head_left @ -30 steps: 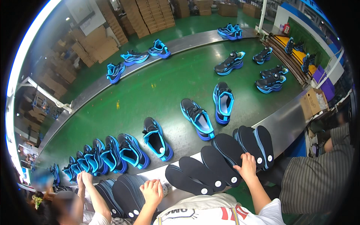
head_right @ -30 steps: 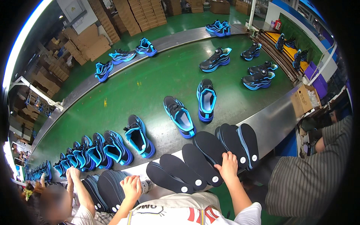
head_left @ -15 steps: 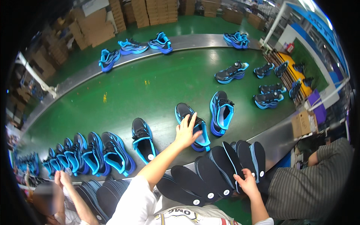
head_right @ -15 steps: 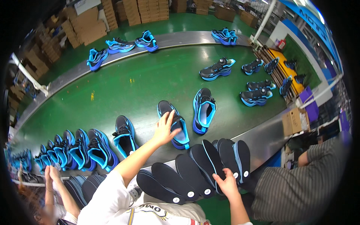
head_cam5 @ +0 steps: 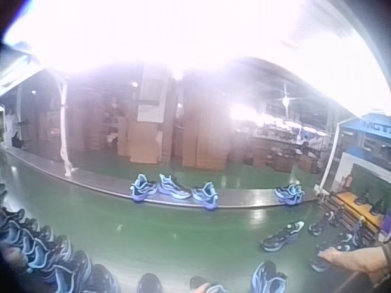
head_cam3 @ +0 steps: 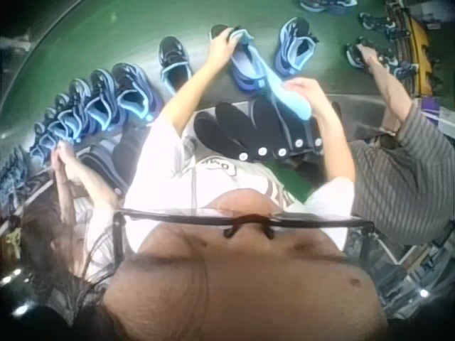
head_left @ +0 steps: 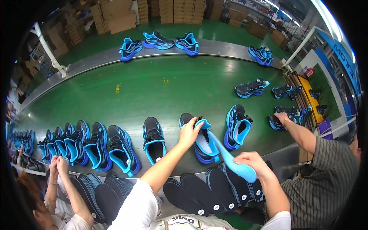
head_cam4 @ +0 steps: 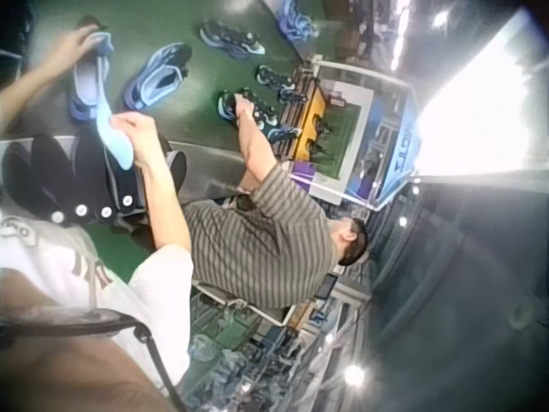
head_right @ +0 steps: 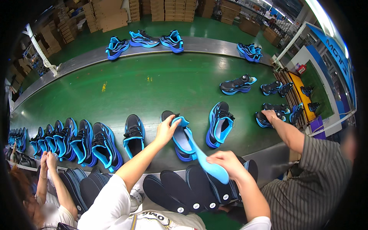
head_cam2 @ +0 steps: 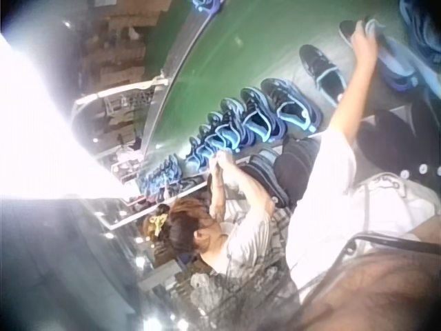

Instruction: The person inserts insoles into shoes by hand on an assembly line.

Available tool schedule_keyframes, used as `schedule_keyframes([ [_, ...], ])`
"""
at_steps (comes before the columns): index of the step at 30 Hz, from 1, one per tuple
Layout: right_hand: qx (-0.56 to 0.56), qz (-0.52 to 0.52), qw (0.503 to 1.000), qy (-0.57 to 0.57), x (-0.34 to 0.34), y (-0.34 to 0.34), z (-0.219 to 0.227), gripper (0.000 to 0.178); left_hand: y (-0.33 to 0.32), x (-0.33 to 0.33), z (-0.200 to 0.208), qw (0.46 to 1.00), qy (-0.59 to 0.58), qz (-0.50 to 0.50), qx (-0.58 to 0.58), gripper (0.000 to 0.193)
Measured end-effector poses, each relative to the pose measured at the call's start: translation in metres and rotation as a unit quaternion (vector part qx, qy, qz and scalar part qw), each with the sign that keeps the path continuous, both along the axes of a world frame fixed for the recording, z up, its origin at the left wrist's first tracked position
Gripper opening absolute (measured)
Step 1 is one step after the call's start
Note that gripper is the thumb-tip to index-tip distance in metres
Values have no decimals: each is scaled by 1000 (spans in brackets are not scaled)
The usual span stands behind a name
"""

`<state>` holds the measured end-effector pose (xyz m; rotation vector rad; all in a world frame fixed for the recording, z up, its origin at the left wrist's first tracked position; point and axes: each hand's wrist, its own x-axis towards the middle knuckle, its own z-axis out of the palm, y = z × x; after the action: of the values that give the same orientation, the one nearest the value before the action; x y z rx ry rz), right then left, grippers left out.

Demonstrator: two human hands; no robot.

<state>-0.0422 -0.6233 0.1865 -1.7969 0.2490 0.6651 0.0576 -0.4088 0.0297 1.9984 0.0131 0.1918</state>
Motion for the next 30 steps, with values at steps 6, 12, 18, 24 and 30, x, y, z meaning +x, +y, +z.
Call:
schedule_keyframes([
  [6, -62, 156, 986, 22, 56, 50, -83, 20, 17, -3, -6, 993, 115, -22, -20, 54],
  [12, -380, 266, 841, -280, 55, 110, -146, 14, 29, 6, -8, 982, 138, -116, -51, 50],
  [18, -473, 251, 780, -322, 30, 107, -123, 32, 32, 7, -37, 982, 123, -101, -99, 51],
  [24, -475, 282, 815, -176, 35, 99, -115, 30, 24, -3, -8, 988, 138, -65, -22, 56],
  [30, -428, 333, 804, -245, 41, 99, -137, 20, 35, -7, -7, 983, 161, -84, -26, 59],
])
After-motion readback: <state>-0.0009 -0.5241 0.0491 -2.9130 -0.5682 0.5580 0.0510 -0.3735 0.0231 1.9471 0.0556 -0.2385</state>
